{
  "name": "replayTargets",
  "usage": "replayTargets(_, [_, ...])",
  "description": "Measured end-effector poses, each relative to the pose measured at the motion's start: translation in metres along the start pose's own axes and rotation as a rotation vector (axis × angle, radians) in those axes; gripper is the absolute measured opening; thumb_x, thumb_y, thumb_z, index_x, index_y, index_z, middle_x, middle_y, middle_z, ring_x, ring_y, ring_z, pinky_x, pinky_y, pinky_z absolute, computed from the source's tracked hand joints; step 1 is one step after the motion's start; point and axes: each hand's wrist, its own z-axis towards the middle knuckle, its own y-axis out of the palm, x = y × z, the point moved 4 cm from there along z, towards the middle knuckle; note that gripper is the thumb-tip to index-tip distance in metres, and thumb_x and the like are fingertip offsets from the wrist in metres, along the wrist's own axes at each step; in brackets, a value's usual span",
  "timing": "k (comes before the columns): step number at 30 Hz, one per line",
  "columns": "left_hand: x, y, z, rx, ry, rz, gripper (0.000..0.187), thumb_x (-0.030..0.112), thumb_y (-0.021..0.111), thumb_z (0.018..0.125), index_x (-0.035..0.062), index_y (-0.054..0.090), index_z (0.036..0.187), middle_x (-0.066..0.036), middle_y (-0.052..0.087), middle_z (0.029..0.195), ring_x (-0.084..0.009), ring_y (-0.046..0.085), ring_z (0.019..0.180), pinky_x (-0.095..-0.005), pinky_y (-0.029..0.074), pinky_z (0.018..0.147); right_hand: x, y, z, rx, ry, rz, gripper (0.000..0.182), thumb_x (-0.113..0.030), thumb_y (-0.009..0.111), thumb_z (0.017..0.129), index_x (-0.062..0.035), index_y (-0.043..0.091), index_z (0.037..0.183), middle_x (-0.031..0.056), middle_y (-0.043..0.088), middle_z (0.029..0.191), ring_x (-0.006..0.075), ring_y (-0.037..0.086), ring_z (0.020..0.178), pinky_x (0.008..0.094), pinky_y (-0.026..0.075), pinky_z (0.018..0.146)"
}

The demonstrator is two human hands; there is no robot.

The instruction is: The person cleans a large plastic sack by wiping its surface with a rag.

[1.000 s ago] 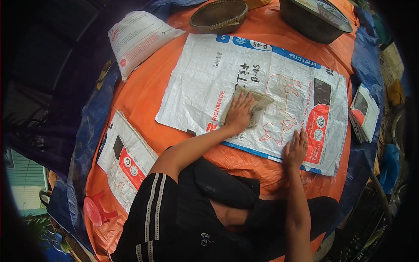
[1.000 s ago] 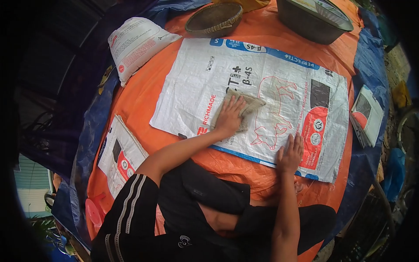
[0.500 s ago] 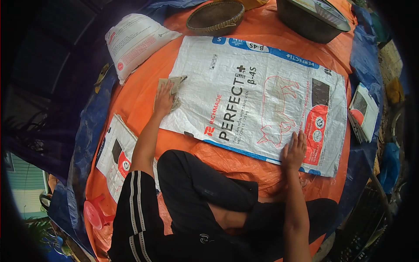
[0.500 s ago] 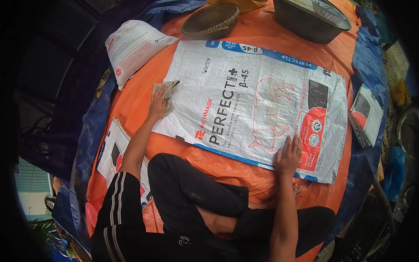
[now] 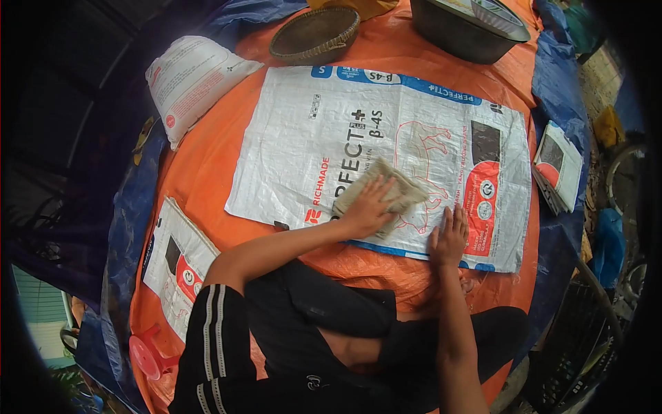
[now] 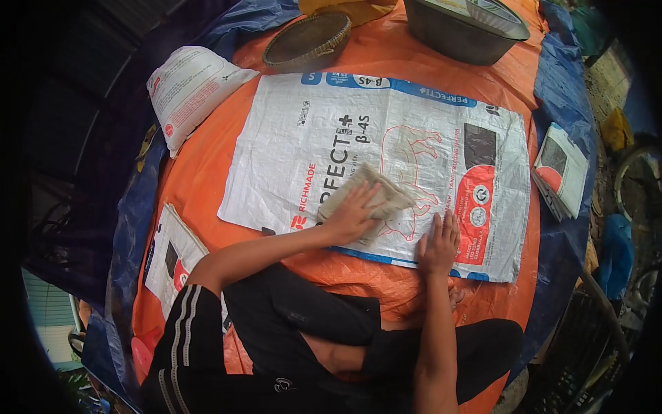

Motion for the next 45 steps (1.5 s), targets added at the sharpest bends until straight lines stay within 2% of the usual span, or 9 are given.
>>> replayTargets(4, [0.041, 0.035, 0.042, 0.027, 0.012, 0.003, 0.054, 0.036, 0.055, 0.094, 0.0229, 0.046, 0.146, -0.019, 0.017, 0.161, -0.0409, 0.011, 0.149, -0.0515, 0.009, 0.120, 0.007, 0.010, -0.002, 0.010, 0.001, -0.014, 0.058, -0.019, 0.056, 0.083, -0.0057, 0.046, 0.138, 0.0197, 0.038, 0.149, 0.0387, 0.033, 0.139, 0.0480, 0.025, 0.115])
replayTargets(9, [0.022, 0.034, 0.059, 0.133, -0.065, 0.072, 0.056, 0.035, 0.057, 0.092, 0.0262, 0.045, 0.146, -0.017, 0.018, 0.161, -0.0378, 0.012, 0.149, -0.0500, 0.010, 0.120, 0.002, 0.000, 0.001, -0.008, 0.014, 0.001, 0.059, -0.019, 0.057, 0.081, -0.0059, 0.047, 0.137, 0.0197, 0.038, 0.149, 0.0388, 0.033, 0.139, 0.0482, 0.024, 0.116])
replayTargets(14, [-0.037, -0.006, 0.032, 0.214, -0.258, 0.210, 0.057, 0.031, 0.056, 0.093, 0.0270, 0.040, 0.148, -0.014, 0.022, 0.160, -0.0356, 0.017, 0.148, -0.0469, 0.012, 0.121, 0.002, 0.000, 0.000, 0.005, 0.000, 0.012, 0.059, -0.019, 0.057, 0.082, -0.0066, 0.045, 0.139, 0.0189, 0.038, 0.150, 0.0380, 0.033, 0.140, 0.0482, 0.025, 0.115])
replayTargets(17, [-0.074, -0.036, 0.006, 0.236, -0.300, 0.232, 0.056, 0.029, 0.058, 0.091, 0.0236, 0.045, 0.145, -0.016, 0.025, 0.159, -0.0375, 0.021, 0.147, -0.0480, 0.016, 0.120, 0.002, 0.001, 0.000, 0.000, 0.001, 0.007, 0.058, -0.020, 0.056, 0.083, -0.0064, 0.047, 0.138, 0.0190, 0.038, 0.150, 0.0375, 0.033, 0.140, 0.0481, 0.025, 0.115])
replayTargets(25, [-0.189, -0.119, -0.089, 0.274, -0.538, 0.442, 0.054, 0.030, 0.051, 0.097, 0.0246, 0.039, 0.149, -0.015, 0.025, 0.159, -0.0356, 0.022, 0.147, -0.0465, 0.017, 0.119, 0.000, -0.001, 0.000, 0.000, 0.001, -0.010, 0.057, -0.019, 0.054, 0.085, -0.0065, 0.045, 0.140, 0.0182, 0.038, 0.150, 0.0371, 0.033, 0.140, 0.0476, 0.024, 0.116])
replayTargets(28, [-0.213, -0.144, -0.111, 0.269, -0.537, 0.444, 0.052, 0.032, 0.049, 0.098, 0.0240, 0.039, 0.149, -0.013, 0.026, 0.159, -0.0348, 0.022, 0.146, -0.0463, 0.016, 0.120, -0.001, -0.002, 0.001, -0.001, -0.002, -0.010, 0.057, -0.018, 0.054, 0.084, -0.0060, 0.045, 0.140, 0.0188, 0.038, 0.150, 0.0374, 0.033, 0.140, 0.0477, 0.024, 0.116])
replayTargets(34, [-0.246, -0.172, -0.135, 0.301, -0.729, 0.539, 0.052, 0.035, 0.047, 0.099, 0.0236, 0.039, 0.149, -0.011, 0.026, 0.159, -0.0329, 0.023, 0.146, -0.0458, 0.015, 0.120, 0.003, 0.000, 0.000, 0.000, 0.001, 0.002, 0.059, -0.020, 0.056, 0.083, -0.0065, 0.045, 0.139, 0.0193, 0.038, 0.149, 0.0378, 0.032, 0.140, 0.0484, 0.025, 0.115])
replayTargets(40, [-0.228, -0.143, -0.119, 0.286, -0.683, 0.475, 0.050, 0.032, 0.049, 0.097, 0.0215, 0.046, 0.145, -0.014, 0.027, 0.159, -0.0380, 0.022, 0.146, -0.0492, 0.016, 0.119, 0.006, 0.003, 0.000, 0.006, 0.019, 0.027, 0.060, -0.020, 0.057, 0.082, -0.0063, 0.045, 0.139, 0.0199, 0.038, 0.149, 0.0382, 0.033, 0.140, 0.0483, 0.025, 0.116])
replayTargets(45, [-0.097, -0.061, -0.057, 0.132, -0.421, 0.063, 0.050, 0.029, 0.051, 0.097, 0.0261, 0.045, 0.146, -0.020, 0.024, 0.159, -0.0455, 0.017, 0.146, -0.0537, 0.015, 0.118, 0.002, -0.001, 0.000, 0.000, 0.012, 0.040, 0.059, -0.018, 0.056, 0.083, -0.0064, 0.044, 0.140, 0.0196, 0.037, 0.150, 0.0382, 0.034, 0.139, 0.0480, 0.025, 0.115])
